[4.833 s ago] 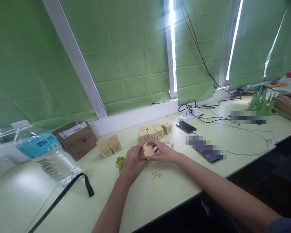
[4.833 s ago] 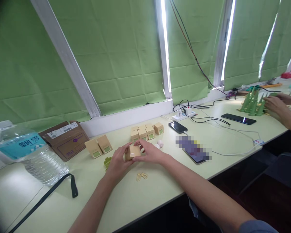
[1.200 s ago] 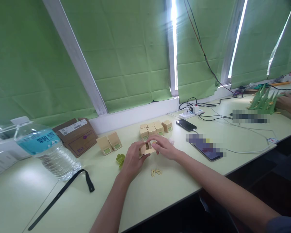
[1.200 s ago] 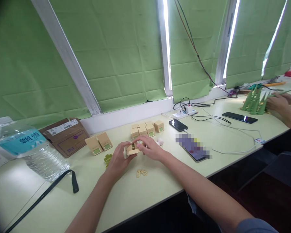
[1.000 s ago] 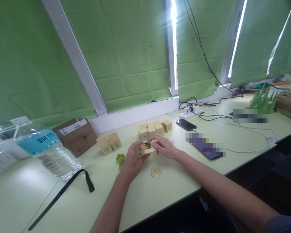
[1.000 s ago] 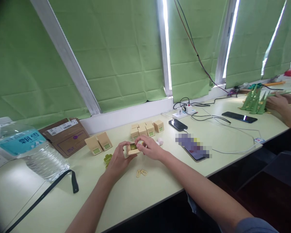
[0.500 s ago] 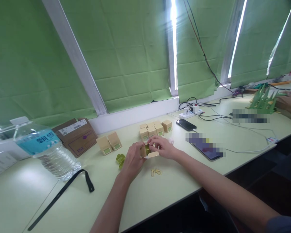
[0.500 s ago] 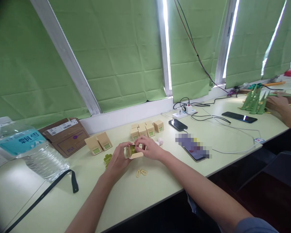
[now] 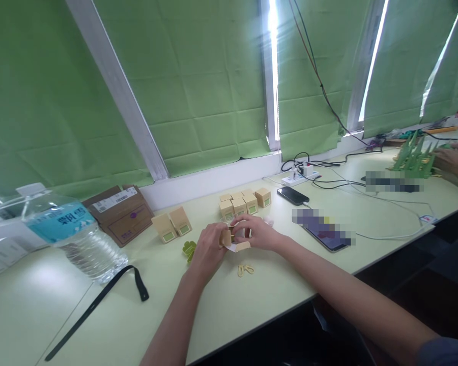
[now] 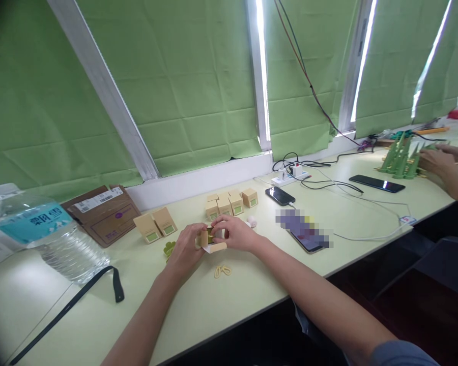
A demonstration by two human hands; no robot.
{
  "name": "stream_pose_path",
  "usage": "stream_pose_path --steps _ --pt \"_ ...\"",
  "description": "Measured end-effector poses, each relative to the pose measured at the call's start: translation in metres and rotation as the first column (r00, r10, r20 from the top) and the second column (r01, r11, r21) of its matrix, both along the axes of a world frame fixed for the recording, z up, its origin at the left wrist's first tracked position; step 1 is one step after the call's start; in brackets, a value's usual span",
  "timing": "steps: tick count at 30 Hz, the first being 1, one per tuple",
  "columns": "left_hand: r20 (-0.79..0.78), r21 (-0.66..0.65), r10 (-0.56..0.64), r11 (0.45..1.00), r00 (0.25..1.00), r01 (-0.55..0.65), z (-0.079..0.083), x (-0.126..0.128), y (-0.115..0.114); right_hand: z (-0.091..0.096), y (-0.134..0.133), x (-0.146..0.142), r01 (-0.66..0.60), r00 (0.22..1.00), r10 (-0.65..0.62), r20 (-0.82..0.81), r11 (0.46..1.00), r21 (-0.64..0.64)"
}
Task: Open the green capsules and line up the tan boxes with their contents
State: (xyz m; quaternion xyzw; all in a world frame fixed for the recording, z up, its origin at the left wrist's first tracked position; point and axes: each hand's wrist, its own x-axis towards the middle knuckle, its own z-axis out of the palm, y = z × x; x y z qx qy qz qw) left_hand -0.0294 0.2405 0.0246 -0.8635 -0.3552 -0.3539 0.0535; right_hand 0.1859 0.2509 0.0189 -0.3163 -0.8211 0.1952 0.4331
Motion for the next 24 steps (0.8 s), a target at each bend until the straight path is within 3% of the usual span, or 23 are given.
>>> stream_pose_path --steps 24 --pt "0.019 -0.081 -0.043 0.996 0.999 0.044 0.0034 0.0027 -0.0023 -0.0012 0.0006 -0.0006 -0.015 1.0 0.016 -0.026 0.999 0.044"
